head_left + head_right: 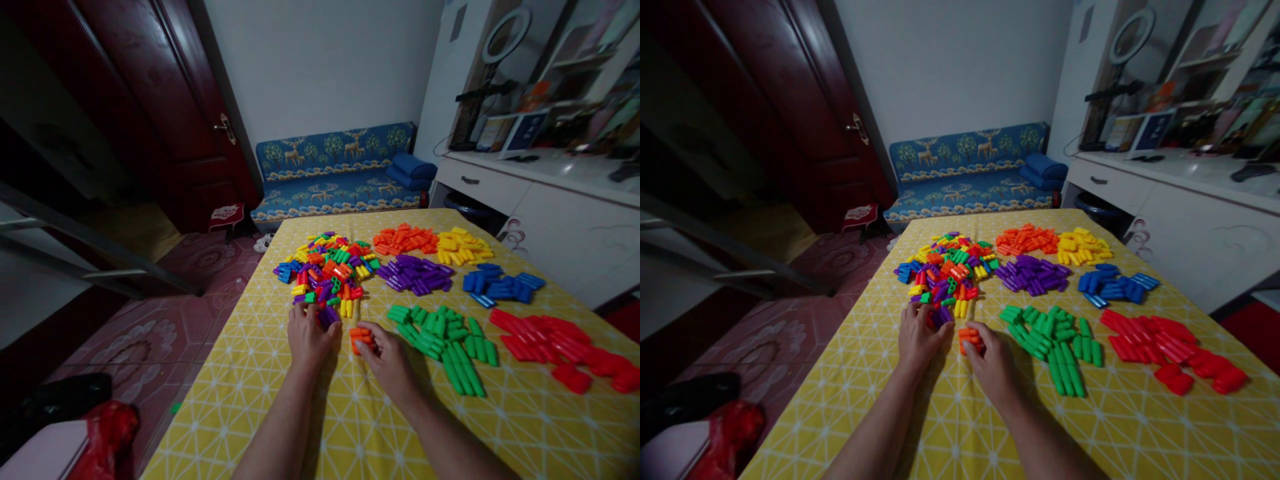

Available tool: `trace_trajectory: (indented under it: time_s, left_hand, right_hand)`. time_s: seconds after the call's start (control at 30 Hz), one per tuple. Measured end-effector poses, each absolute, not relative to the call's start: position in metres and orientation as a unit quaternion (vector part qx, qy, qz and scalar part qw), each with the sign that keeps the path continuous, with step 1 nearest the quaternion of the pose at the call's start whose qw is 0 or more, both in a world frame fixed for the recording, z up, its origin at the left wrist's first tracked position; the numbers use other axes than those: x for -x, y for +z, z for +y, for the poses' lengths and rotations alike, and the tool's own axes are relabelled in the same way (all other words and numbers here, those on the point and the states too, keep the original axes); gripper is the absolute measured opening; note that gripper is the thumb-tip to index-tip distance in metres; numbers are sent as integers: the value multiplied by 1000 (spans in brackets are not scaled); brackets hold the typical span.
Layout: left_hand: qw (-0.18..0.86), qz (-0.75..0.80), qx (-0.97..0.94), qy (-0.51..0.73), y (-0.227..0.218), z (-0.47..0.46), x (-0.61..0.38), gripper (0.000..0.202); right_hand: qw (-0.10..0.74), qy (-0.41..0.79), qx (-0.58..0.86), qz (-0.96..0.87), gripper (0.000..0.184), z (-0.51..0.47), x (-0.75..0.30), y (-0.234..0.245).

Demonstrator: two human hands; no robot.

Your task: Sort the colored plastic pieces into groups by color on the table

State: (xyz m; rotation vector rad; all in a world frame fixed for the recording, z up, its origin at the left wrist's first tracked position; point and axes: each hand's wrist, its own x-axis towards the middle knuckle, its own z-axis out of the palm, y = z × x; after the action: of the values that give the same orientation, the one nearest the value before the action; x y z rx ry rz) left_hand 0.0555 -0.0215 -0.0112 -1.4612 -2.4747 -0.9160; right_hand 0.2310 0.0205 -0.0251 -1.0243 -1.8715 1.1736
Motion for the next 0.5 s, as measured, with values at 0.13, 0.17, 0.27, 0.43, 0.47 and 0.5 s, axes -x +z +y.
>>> trace_trajectory:
  time_s: [0.13,0.17,0.27,0.43,0.47,0.5]
  left_hand:
    - [33,-812,476,-337,-11,-24,-56,32]
    - [19,-805,476,-353,-11,-24,-56,29]
    - [-25,-768,472,-433,-11,-24,-57,23]
    - [-201,-640,358,-649,-11,-14,-63,32]
    - [-269,-594,308,-693,-11,-12,-64,37]
    - [-336,-540,254,-728,-10,-11,-65,41]
  right_hand:
    - [363,463,385,-711,30,22,-229,-34]
    - [367,464,383,-710,30,23,-229,-36]
    - [369,470,381,-705,30,24,-229,-39]
    - [366,482,377,-701,32,26,-228,-35]
    - [371,485,376,-697,32,26,-227,-34]
    - [377,488,377,-692,33,26,-227,-33]
